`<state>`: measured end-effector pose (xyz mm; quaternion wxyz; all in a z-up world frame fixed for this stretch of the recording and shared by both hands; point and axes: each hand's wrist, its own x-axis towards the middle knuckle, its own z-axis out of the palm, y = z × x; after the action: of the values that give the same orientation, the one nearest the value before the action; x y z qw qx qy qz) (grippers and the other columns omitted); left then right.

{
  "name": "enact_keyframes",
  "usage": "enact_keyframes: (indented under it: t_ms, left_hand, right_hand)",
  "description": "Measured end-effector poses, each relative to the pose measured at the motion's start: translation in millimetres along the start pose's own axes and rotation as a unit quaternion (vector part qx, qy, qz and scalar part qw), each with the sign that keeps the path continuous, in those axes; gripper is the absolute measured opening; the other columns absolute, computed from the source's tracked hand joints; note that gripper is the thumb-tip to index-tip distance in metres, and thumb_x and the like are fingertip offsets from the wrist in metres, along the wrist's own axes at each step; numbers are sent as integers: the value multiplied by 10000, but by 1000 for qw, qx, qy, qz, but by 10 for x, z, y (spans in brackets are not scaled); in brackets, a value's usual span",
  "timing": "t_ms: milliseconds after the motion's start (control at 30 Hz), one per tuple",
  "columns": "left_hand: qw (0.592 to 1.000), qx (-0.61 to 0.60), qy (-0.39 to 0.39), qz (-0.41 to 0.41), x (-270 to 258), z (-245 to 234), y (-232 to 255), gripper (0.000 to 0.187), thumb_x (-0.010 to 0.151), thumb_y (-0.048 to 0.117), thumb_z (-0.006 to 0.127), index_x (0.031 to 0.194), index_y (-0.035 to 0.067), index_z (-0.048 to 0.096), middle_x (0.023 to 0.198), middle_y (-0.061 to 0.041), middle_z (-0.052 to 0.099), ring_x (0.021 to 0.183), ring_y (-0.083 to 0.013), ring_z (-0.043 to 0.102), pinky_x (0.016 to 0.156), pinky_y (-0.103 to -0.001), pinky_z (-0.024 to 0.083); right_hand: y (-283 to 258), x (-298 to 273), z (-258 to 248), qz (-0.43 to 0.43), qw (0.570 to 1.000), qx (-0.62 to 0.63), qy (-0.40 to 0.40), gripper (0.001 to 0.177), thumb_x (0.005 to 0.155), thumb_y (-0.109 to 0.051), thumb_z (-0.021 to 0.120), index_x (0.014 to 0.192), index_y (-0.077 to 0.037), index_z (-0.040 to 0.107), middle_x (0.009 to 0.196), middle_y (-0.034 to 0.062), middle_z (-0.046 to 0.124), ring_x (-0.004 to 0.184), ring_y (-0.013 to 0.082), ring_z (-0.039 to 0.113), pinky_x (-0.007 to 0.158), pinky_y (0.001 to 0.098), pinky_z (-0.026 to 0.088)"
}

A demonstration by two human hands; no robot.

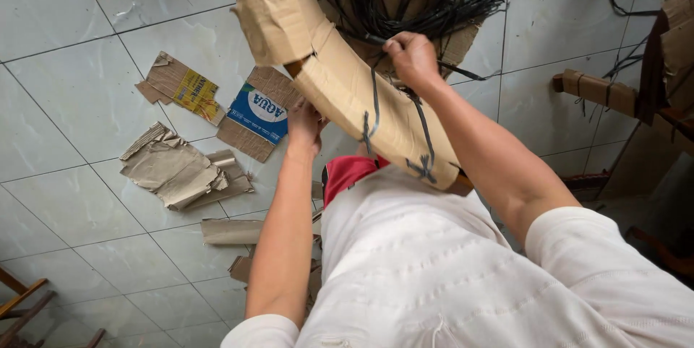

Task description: Wrapping wooden furniture components with protective cardboard and securing them with plastic ties.

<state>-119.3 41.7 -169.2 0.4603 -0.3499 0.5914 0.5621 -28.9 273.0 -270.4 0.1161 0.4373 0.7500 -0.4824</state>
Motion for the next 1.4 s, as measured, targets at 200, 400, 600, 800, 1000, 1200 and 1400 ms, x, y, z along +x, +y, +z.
enact_keyframes:
  t_ms: [200,400,600,800,1000,1200,1400]
  left_hand:
    - [995,-91,48,-9,918,257,-15,310,983,62,434,1196,44,658,1130,-85,709,1046,-219,633,837,-372,549]
    - [977,-178,113,-4,1183,182,-400,267,1013,130,432,1159,42,638,1115,-108,701,1037,-240,639,867,-390,558]
    - [960,-240,138,38,1231,139,-435,257,1042,198,431,1121,40,618,1100,-131,693,1028,-262,646,897,-407,568]
    - [940,-295,136,103,1159,-396,72,284,1072,266,430,1084,38,598,1084,-154,685,1019,-283,653,927,-425,577]
    - [917,-312,153,197,778,-1514,98,222,1072,289,482,1011,128,621,1065,-125,743,1030,-281,703,921,-405,550]
    - [962,-150,151,170,19,-1812,-157,248,1081,381,538,1025,154,618,1019,-103,747,1012,-228,738,945,-362,600]
    - [964,47,89,245,-865,-1527,146,298,1114,352,489,961,148,643,943,-69,753,905,-139,730,849,-248,582]
  right_hand:
    - [-217,368,407,98,981,-29,-164,236,1055,-313,583,916,-154,687,754,31,620,724,221,563,670,454,405]
    - [-373,654,540,267,905,55,-328,246,1079,-120,524,956,-140,737,635,5,542,462,109,374,337,296,262]
    - [-319,702,520,218,910,33,-352,274,1058,-98,534,843,-136,700,606,-27,457,482,95,332,428,297,276]
    - [-1260,481,-312,191,898,-124,-376,443,1046,-415,522,1389,-156,632,1444,101,612,1311,280,560,1152,452,404]
    - [-954,224,-1014,122,939,65,-316,253,1132,-110,412,1356,-19,487,867,98,475,666,185,397,605,340,353]
    - [-546,-412,-1092,105,921,311,-209,143,1020,-90,625,1159,-70,600,744,42,590,519,85,524,424,189,397]
    - [-1029,-1136,-1013,59,875,463,-124,191,1014,-80,663,1186,3,656,896,179,742,657,196,765,538,246,648]
